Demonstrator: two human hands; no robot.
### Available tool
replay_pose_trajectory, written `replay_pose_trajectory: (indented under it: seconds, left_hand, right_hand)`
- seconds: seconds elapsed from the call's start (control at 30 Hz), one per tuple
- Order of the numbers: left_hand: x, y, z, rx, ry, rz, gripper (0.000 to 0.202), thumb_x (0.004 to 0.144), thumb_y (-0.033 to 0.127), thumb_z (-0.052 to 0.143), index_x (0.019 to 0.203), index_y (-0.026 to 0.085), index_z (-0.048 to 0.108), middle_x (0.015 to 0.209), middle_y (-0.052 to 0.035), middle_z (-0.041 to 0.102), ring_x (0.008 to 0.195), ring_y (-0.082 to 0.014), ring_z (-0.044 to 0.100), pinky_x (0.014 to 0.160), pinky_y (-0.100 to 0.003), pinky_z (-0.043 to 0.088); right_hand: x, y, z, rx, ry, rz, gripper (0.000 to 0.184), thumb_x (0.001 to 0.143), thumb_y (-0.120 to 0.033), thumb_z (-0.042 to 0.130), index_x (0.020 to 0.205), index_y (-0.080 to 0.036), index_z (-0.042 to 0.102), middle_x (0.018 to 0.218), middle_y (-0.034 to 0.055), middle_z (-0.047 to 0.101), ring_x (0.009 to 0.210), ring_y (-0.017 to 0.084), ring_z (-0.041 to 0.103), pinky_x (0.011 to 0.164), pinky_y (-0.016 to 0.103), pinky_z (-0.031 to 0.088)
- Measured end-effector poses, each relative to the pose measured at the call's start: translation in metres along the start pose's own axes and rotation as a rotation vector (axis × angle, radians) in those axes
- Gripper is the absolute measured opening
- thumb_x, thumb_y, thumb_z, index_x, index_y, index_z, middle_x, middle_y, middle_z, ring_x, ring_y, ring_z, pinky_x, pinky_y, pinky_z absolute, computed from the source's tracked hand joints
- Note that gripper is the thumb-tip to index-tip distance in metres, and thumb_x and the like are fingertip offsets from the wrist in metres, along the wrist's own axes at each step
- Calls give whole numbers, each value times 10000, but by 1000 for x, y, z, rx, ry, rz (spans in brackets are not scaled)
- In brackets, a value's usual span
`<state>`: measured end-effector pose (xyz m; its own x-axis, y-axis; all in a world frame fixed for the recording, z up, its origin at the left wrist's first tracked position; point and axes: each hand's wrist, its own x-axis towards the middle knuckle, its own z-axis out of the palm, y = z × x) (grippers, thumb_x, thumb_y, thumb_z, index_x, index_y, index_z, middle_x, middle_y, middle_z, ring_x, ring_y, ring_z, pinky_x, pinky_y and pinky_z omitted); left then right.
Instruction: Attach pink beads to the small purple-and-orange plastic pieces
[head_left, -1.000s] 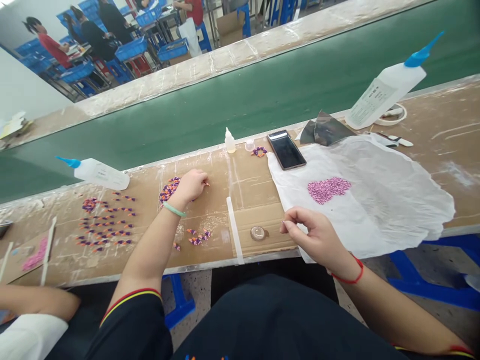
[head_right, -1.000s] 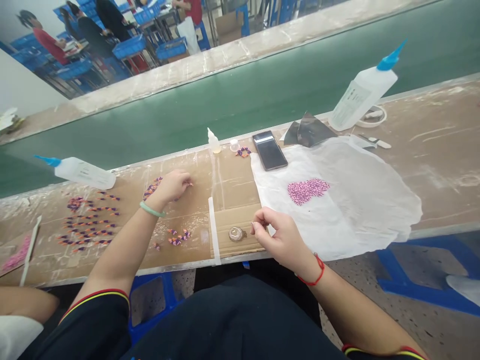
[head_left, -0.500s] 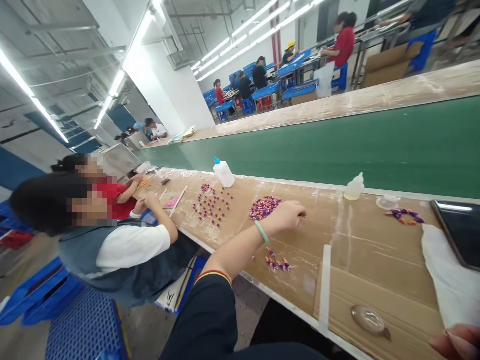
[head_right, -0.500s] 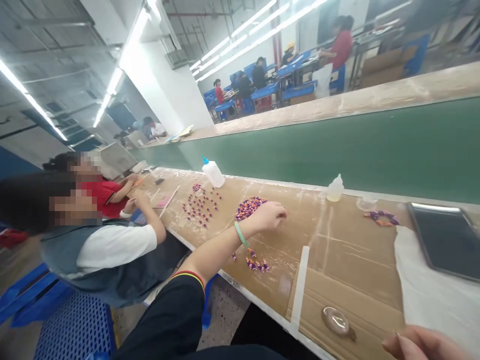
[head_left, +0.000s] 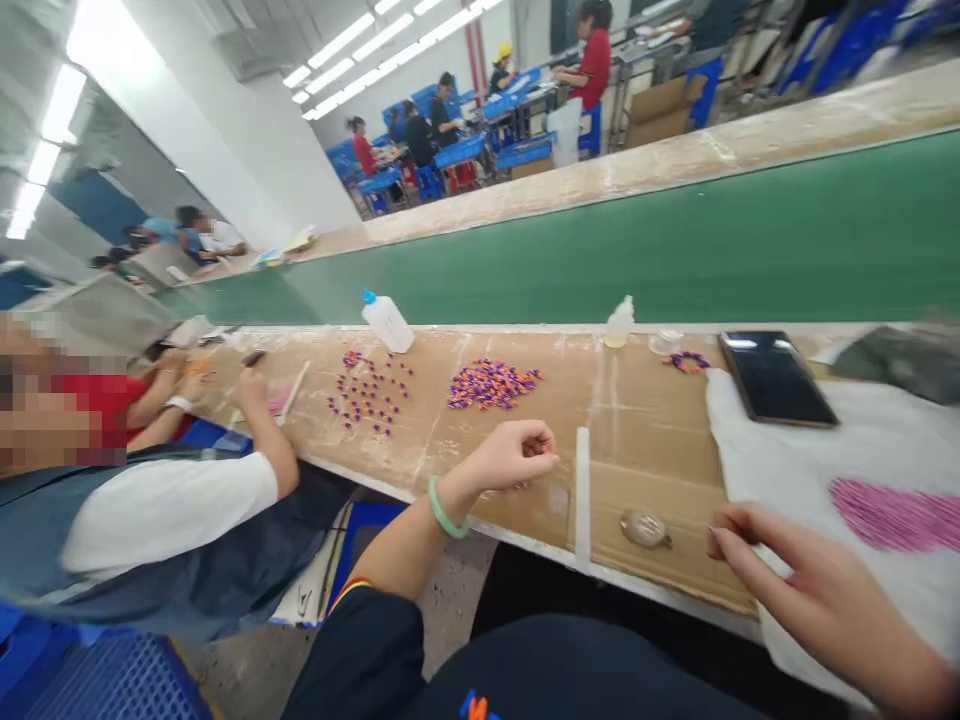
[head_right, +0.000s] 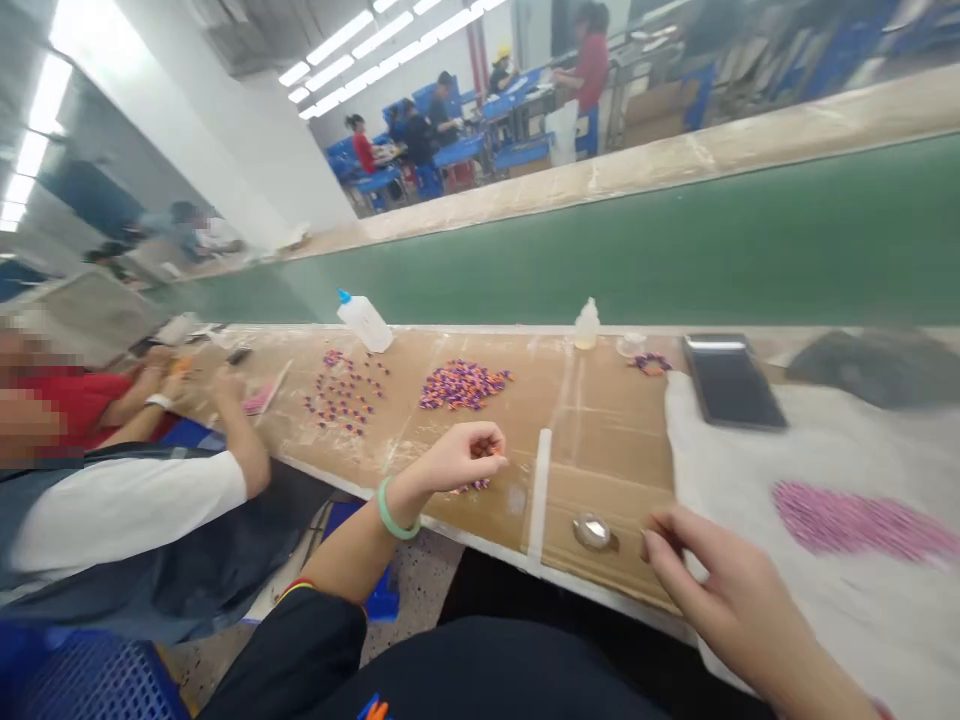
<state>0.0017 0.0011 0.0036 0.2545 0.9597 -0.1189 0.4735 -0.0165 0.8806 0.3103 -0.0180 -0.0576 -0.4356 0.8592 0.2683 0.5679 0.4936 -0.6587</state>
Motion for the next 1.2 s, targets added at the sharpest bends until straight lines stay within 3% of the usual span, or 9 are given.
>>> replay_pose_trajectory:
  seconds: [0.1, 0.23, 0.43, 0.67, 0.87, 1.2]
  left_hand:
    - [-17, -3, 18, -162, -70, -35, 173, 747, 265, 631, 681, 180, 495, 596, 51, 488, 541, -87, 456, 534, -206, 374]
    - [-28, -7, 32, -313, -111, -101, 199, 741, 329, 681, 721, 170, 563, 617, 26, 560, 554, -98, 500, 537, -208, 382]
    - [-37, -8, 46, -485, -66, -230, 232, 671, 353, 780, 688, 174, 634, 560, 21, 602, 508, -95, 518, 492, -197, 398]
    - [-43, -14, 61, -555, -55, -292, 290, 646, 385, 815, 713, 165, 638, 578, 11, 633, 468, -88, 524, 422, -180, 364]
    - [-44, -15, 61, -581, -14, -277, 276, 662, 360, 820, 725, 164, 636, 584, 18, 639, 486, -81, 535, 471, -185, 420]
    - [-44, -18, 63, -631, 17, -279, 281, 655, 348, 829, 732, 157, 639, 622, 1, 679, 511, -89, 577, 448, -171, 401]
  right_hand:
    - [17, -24, -13, -95, -143, -53, 248, 952, -288, 408, 716, -243, 468, 610, 12, 575, 541, 167, 550, 553, 284, 433]
    - [41, -35, -21, -348, -463, -97, 181, 909, -179, 399, 750, -212, 479, 703, 55, 627, 622, 167, 545, 608, 278, 377]
    - [58, -42, -19, -477, -664, -80, 130, 884, -169, 477, 797, -169, 573, 781, 91, 687, 685, 185, 577, 627, 297, 313]
    - [66, -52, -16, -591, -741, -104, 154, 912, -184, 493, 840, -141, 622, 836, 131, 721, 727, 210, 615, 608, 311, 267]
    - [67, -56, -15, -638, -761, -113, 158, 932, -180, 499, 869, -128, 634, 857, 133, 730, 733, 209, 627, 592, 312, 244]
    - [66, -57, -15, -598, -724, -96, 143, 925, -171, 506, 832, -130, 607, 855, 154, 724, 765, 235, 647, 605, 314, 264]
